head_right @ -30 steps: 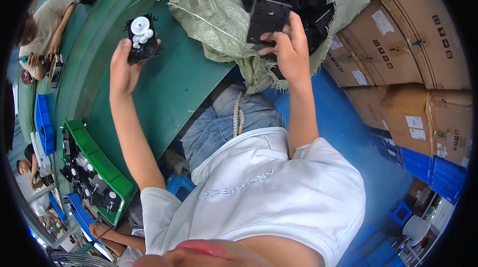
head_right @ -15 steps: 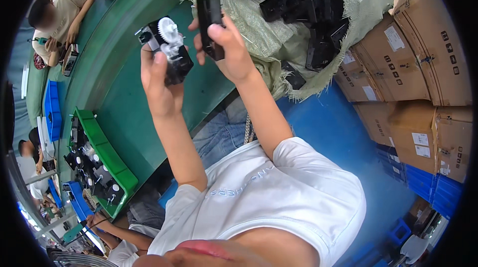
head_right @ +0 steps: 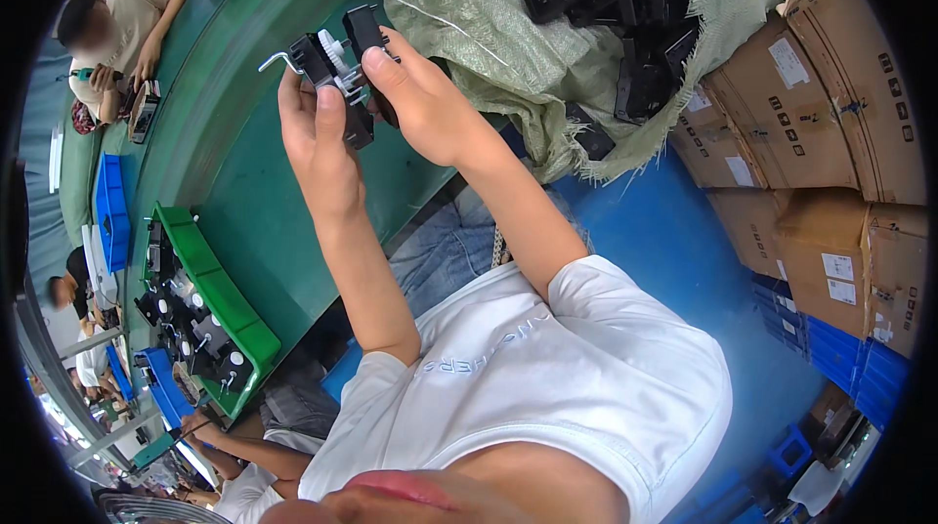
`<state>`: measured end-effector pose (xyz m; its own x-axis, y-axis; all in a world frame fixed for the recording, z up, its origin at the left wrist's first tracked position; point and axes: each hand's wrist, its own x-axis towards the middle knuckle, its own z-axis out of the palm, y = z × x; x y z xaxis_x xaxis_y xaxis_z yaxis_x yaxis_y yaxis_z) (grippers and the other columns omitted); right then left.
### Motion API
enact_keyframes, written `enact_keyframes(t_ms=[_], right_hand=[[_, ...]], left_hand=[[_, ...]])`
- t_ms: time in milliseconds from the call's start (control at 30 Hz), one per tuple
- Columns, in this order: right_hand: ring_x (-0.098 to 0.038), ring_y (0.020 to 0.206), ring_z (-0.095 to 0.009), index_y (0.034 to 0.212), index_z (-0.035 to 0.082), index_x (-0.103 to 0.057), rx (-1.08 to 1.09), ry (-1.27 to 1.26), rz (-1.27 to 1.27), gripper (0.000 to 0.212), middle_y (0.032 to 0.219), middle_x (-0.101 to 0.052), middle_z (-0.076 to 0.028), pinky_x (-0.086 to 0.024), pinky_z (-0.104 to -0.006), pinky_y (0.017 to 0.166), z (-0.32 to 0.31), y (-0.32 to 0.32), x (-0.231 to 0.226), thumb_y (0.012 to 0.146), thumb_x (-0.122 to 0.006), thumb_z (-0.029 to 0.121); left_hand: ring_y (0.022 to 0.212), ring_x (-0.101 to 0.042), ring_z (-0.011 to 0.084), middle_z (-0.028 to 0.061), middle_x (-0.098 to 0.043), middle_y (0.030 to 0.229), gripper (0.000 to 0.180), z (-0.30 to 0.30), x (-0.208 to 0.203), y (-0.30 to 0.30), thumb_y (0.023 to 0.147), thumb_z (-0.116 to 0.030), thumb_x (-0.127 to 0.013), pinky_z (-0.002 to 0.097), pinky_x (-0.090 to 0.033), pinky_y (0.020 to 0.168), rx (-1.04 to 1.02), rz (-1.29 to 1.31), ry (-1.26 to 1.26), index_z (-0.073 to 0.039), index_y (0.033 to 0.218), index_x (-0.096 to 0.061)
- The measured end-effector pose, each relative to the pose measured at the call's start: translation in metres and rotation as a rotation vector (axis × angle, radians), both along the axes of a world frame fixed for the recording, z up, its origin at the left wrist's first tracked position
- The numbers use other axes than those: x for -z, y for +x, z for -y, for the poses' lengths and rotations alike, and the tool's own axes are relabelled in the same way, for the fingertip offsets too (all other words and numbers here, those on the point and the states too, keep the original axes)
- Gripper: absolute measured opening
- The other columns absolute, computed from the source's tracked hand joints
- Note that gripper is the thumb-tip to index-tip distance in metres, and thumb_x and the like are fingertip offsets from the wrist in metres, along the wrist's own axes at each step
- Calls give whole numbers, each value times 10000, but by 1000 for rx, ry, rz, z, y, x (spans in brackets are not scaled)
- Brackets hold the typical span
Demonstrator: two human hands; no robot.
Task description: Assembling small mechanical components at a factory workstation.
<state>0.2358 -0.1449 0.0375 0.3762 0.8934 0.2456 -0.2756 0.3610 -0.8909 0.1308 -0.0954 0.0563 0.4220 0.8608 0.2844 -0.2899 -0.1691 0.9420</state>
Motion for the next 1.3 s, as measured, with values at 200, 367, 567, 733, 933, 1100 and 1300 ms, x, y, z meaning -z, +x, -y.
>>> enact_keyframes(t_ms=[200,367,567,733,933,1100,1300], right_hand=[[-507,788,-133,1339,9,-454,5,-39,-3,480,962,-597,-72,-416,-265,705,1,3,3,1014,-408,359],[-523,836,-138,1333,8,-460,23,-84,57,470,1003,-604,-76,-426,-270,754,1,5,1,1028,-377,356],[-528,908,-144,1320,3,-469,-37,21,-84,465,1073,-604,-88,-425,-272,831,-8,0,11,1053,-316,352],[-523,946,-144,1313,-1,-470,-68,-18,-97,475,1125,-593,-94,-413,-268,875,-9,-2,22,1064,-273,353],[-532,969,-145,1303,-6,-472,-30,9,-33,488,1146,-590,-106,-421,-271,883,-9,-2,25,1062,-270,367],[-531,1014,-159,1331,-16,-434,-245,57,-72,491,1190,-567,-133,-428,-287,898,-4,4,9,1057,-287,363],[-522,1066,-231,1387,-29,-350,34,-49,279,493,1274,-505,-167,-419,-319,946,-12,-20,22,1042,-338,323]], left_hand=[[868,-526,166,118,-496,1092,673,0,7,3,911,-300,-640,261,-460,708,6,-28,2,24,1413,-330],[882,-522,173,125,-493,1100,666,4,4,5,932,-323,-607,268,-454,724,-8,-71,23,20,1432,-331],[914,-512,193,140,-486,1110,666,3,12,7,955,-352,-563,294,-442,772,-110,-214,198,19,1456,-329],[933,-507,213,150,-484,1118,674,10,8,4,962,-370,-548,319,-434,808,-146,-312,200,30,1458,-327],[912,-588,216,131,-608,1082,636,12,12,4,974,-417,-515,303,-467,806,-267,-377,341,-4,1440,-384],[840,-574,206,130,-604,1033,567,15,11,2,977,-344,-523,302,-467,751,-303,-436,417,7,1410,-419],[913,-544,224,148,-582,1078,423,-2,14,-31,932,-203,-556,328,-443,835,19,-339,120,17,1287,-493]])
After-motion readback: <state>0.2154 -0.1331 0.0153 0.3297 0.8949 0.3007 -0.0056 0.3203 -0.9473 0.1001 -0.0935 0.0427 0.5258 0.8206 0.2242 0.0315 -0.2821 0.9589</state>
